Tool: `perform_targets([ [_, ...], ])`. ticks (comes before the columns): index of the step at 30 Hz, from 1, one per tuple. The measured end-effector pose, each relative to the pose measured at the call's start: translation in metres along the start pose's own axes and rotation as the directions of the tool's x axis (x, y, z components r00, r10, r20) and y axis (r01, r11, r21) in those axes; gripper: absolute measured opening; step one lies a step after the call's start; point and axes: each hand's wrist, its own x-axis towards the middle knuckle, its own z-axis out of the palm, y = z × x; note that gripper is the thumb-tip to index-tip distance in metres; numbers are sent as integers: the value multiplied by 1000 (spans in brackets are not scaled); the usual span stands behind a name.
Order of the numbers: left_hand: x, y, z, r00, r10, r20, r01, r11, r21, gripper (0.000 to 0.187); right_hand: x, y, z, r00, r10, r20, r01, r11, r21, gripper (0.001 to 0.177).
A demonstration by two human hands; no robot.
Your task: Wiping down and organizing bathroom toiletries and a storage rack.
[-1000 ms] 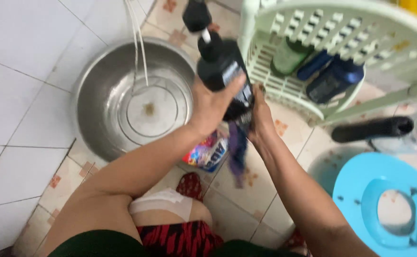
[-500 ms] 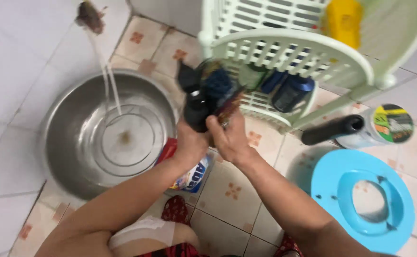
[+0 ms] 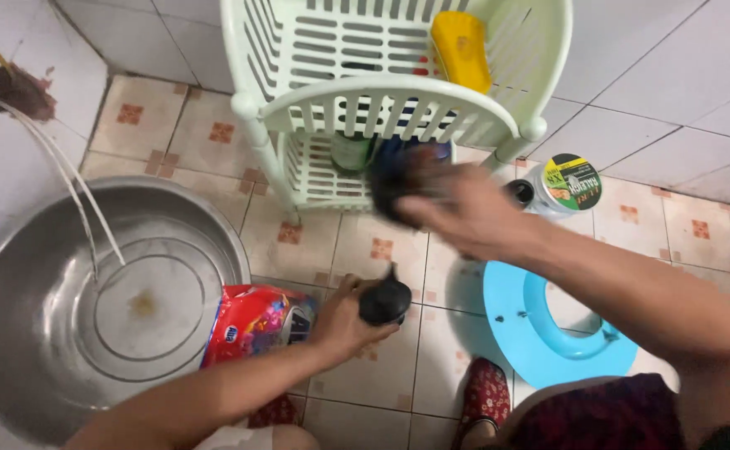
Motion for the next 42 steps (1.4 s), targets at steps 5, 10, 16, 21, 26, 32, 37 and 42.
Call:
perform_targets([
  [5,21,-42,35,967,245,76,-251,963,93,57,-50,15,-61,687,-426,-589,109,862,-496,45],
  [10,31,-47,41,931,334,146,-335,942,-21,54,-18,60,-42,782,-297,-547,-121,789,-602,22],
  [16,20,-51,45,913,326,245,-329,944,-29,60,-22,85,-25,743,-427,-515,-169,625,-762,28],
  [21,29,-46,34,916,288,279,-279,957,-74,56,-20,86,-28,751,-384,-538,-215,628,-748,31],
  [26,34,-54,42,926,277,258,-264,961,-83,59,-20,83,-30,739,-406,-537,-180,650,-739,31],
  [32,33,-42,27,908,180,379,-199,980,12,66,-23,96,-28,779,-317,-541,-269,610,-745,33],
  [37,37,-36,3,905,50,422,-95,992,86,62,-23,75,-34,762,-402,-508,-147,657,-740,32],
  [42,52,-15,-71,813,210,-543,-332,934,-135,27,-20,70,-32,779,-360,-514,-160,678,-717,32],
])
